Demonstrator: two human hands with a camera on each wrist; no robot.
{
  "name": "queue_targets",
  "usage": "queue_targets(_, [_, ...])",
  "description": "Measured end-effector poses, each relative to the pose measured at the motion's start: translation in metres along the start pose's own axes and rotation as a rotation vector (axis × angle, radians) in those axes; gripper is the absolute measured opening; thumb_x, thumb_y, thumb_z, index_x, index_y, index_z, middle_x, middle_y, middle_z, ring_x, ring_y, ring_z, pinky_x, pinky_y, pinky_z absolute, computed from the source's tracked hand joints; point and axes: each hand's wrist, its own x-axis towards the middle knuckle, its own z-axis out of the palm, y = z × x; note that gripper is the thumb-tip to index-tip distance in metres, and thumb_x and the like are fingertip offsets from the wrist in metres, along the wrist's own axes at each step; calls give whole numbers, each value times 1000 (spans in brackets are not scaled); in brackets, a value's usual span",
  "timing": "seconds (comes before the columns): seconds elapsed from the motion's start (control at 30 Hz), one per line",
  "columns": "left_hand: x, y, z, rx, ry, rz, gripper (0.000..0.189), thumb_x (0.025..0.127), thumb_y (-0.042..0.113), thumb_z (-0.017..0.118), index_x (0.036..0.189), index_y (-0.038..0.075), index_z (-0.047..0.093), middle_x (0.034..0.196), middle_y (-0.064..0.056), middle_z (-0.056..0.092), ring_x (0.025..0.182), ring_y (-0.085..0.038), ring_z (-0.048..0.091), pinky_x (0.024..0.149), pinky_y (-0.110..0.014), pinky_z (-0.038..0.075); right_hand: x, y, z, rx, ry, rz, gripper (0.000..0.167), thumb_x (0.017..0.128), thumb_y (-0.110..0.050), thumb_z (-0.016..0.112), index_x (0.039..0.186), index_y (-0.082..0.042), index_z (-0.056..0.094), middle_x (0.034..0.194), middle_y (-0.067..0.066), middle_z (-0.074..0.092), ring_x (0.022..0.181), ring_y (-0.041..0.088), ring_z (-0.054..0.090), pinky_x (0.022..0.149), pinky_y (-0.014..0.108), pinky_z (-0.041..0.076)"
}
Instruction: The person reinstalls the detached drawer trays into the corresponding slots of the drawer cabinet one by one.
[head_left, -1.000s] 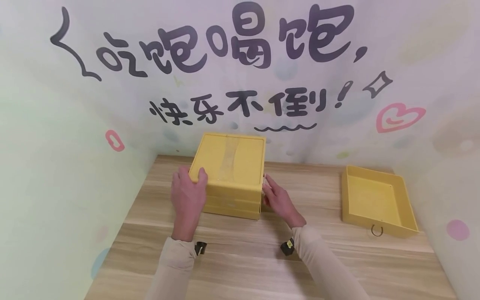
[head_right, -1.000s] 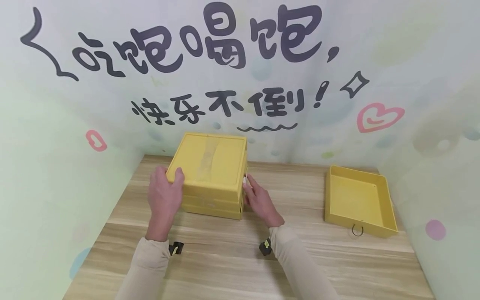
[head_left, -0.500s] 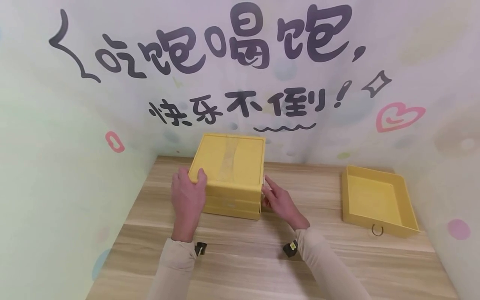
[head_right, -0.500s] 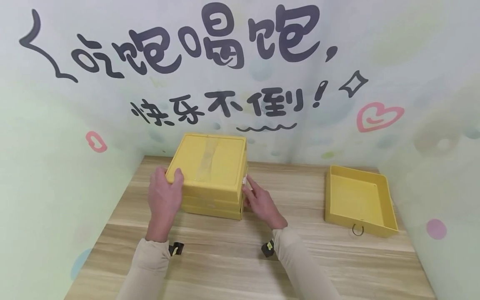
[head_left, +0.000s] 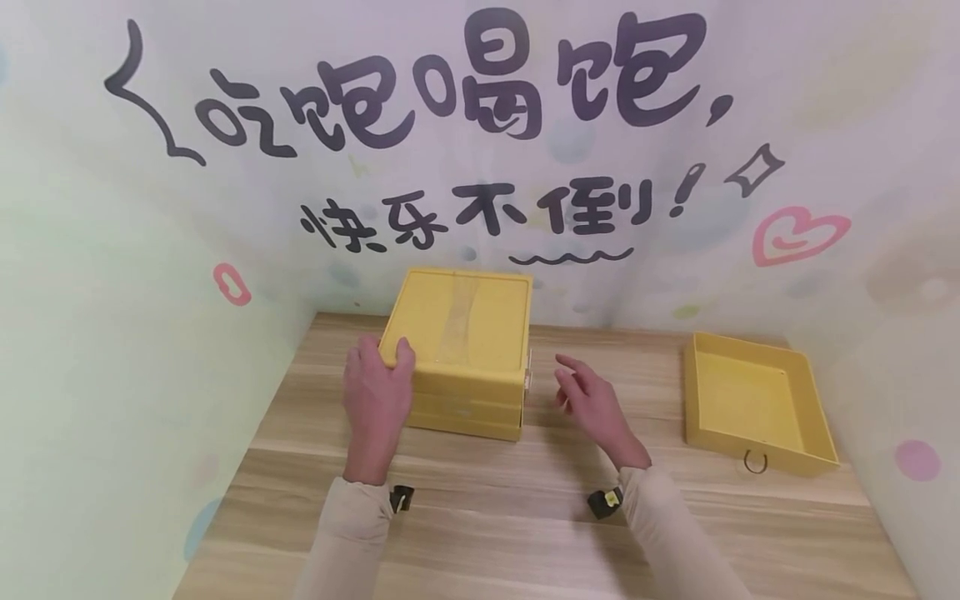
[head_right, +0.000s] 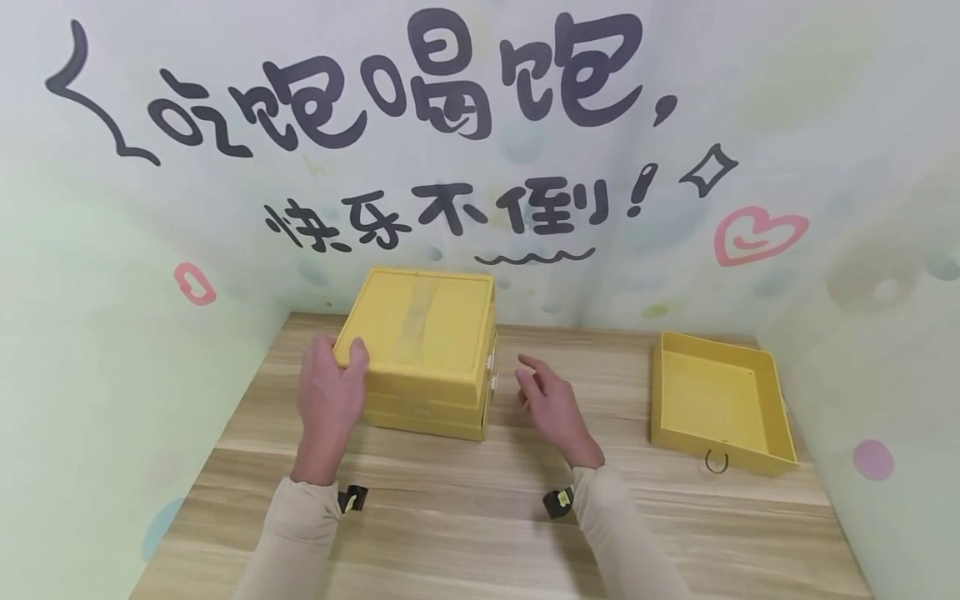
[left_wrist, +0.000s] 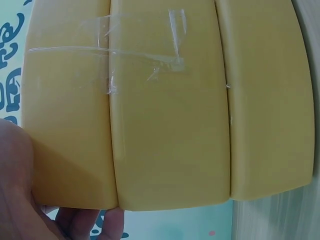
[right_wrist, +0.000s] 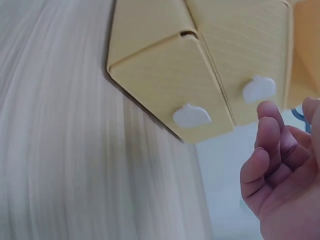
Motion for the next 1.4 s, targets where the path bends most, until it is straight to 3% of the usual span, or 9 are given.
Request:
queue_targets(0.43, [0, 0, 0, 12, 3, 1, 42, 97, 50, 48, 103, 8, 52, 86, -13, 50, 75, -33, 51, 61, -40, 39, -20, 15, -37, -30, 132, 24, 49, 106, -48, 46, 141, -16, 57, 83, 12, 69, 67, 18, 63, 61, 28, 52])
queue_targets(0.97, [0, 0, 0, 14, 7, 5, 43, 98, 51, 46, 103, 8, 52, 86, -13, 50, 75, -33, 50, 60, -39, 38, -61, 43, -70, -29, 265, 159, 43, 107, -42, 47, 137, -14, 58, 82, 12, 68, 65, 12, 62, 65, 28, 54])
queue_targets(1.4, [0, -1, 0, 7, -5, -2, 42, 98, 51, 45, 103, 9, 52, 86, -12, 50, 74, -32, 49, 60, -38, 36, -88, 62, -88, 53, 411, 312, 44, 106, -42, 47, 133, -9, 55, 73, -15, 63, 63, 6, 60, 62, 21, 53])
